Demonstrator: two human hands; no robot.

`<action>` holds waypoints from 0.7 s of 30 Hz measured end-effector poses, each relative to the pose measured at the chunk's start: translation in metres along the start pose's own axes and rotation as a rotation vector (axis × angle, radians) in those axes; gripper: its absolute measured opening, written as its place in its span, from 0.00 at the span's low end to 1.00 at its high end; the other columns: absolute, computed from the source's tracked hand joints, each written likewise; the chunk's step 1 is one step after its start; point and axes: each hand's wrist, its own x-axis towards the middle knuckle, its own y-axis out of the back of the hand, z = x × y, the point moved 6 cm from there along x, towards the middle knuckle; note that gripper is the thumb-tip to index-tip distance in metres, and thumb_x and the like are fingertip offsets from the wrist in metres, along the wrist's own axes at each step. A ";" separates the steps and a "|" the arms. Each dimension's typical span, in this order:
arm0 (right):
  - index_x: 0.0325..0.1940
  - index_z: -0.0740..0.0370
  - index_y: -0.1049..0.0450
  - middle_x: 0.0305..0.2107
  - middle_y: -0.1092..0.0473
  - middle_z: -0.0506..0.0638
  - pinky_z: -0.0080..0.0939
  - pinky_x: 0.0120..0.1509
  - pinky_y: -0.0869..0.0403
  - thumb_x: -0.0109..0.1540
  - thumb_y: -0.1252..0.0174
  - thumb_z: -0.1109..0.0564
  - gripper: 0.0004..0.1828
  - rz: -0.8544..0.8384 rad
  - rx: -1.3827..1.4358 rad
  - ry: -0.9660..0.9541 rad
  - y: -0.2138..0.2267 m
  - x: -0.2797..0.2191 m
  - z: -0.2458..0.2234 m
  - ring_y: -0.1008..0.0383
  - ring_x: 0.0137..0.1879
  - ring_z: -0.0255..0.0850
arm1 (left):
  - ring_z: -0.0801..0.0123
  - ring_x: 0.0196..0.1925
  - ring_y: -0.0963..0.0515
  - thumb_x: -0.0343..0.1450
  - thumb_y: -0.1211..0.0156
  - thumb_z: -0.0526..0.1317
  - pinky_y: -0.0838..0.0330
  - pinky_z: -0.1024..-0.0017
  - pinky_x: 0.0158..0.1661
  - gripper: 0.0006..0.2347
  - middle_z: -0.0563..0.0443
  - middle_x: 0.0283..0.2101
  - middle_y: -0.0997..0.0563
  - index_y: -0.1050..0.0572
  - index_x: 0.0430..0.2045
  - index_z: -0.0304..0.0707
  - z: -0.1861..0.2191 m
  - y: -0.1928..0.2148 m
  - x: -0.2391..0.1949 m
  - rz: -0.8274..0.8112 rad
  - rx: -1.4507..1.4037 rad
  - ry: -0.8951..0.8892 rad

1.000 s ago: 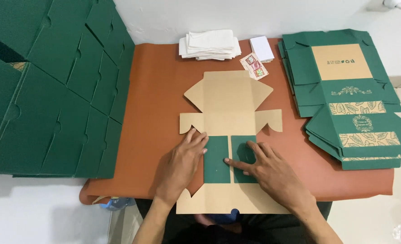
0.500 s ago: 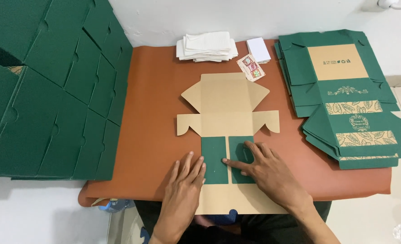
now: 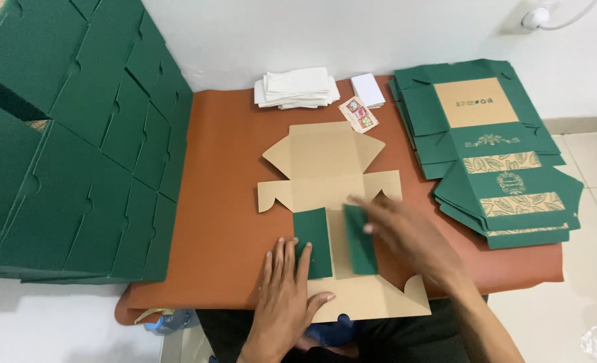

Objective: The person assembles a flat-packed cardboard box by folding the flaps and securing them with green tape. They then place a small white packet inside the box and close the lid.

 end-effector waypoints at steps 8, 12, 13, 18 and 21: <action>0.82 0.45 0.38 0.32 0.26 0.51 0.47 0.44 0.31 0.67 0.40 0.43 0.38 0.188 0.247 -0.321 0.026 0.024 0.050 0.31 0.46 0.45 | 0.50 0.79 0.40 0.74 0.41 0.39 0.49 0.54 0.75 0.28 0.38 0.75 0.34 0.38 0.71 0.31 -0.012 0.011 -0.001 0.111 -0.231 0.093; 0.70 0.44 0.25 0.67 0.27 0.60 0.47 0.77 0.32 0.64 0.40 0.46 0.28 0.101 0.793 -0.368 0.017 0.036 0.060 0.27 0.75 0.44 | 0.58 0.74 0.30 0.71 0.45 0.30 0.41 0.59 0.73 0.25 0.42 0.70 0.25 0.31 0.67 0.29 -0.023 0.037 -0.010 0.166 -0.338 0.078; 0.70 0.44 0.25 0.67 0.27 0.60 0.47 0.77 0.32 0.64 0.40 0.46 0.28 0.097 0.790 -0.364 0.020 0.033 0.056 0.27 0.75 0.44 | 0.58 0.74 0.30 0.71 0.45 0.30 0.41 0.59 0.73 0.25 0.42 0.70 0.25 0.31 0.67 0.29 -0.030 0.036 -0.014 0.169 -0.338 0.083; 0.69 0.60 0.25 0.72 0.30 0.48 0.42 0.70 0.24 0.59 0.35 0.60 0.32 0.043 1.014 -0.274 0.008 0.020 0.053 0.24 0.65 0.40 | 0.62 0.72 0.27 0.77 0.51 0.39 0.30 0.54 0.61 0.22 0.54 0.71 0.24 0.30 0.69 0.48 -0.062 0.029 -0.026 0.024 -0.494 0.236; 0.73 0.56 0.28 0.72 0.29 0.46 0.43 0.73 0.28 0.55 0.34 0.58 0.39 0.171 1.003 -0.393 0.025 -0.011 0.039 0.22 0.63 0.41 | 0.42 0.71 0.29 0.77 0.45 0.46 0.32 0.46 0.62 0.23 0.49 0.70 0.24 0.30 0.70 0.55 -0.068 0.056 -0.015 0.235 -0.321 0.250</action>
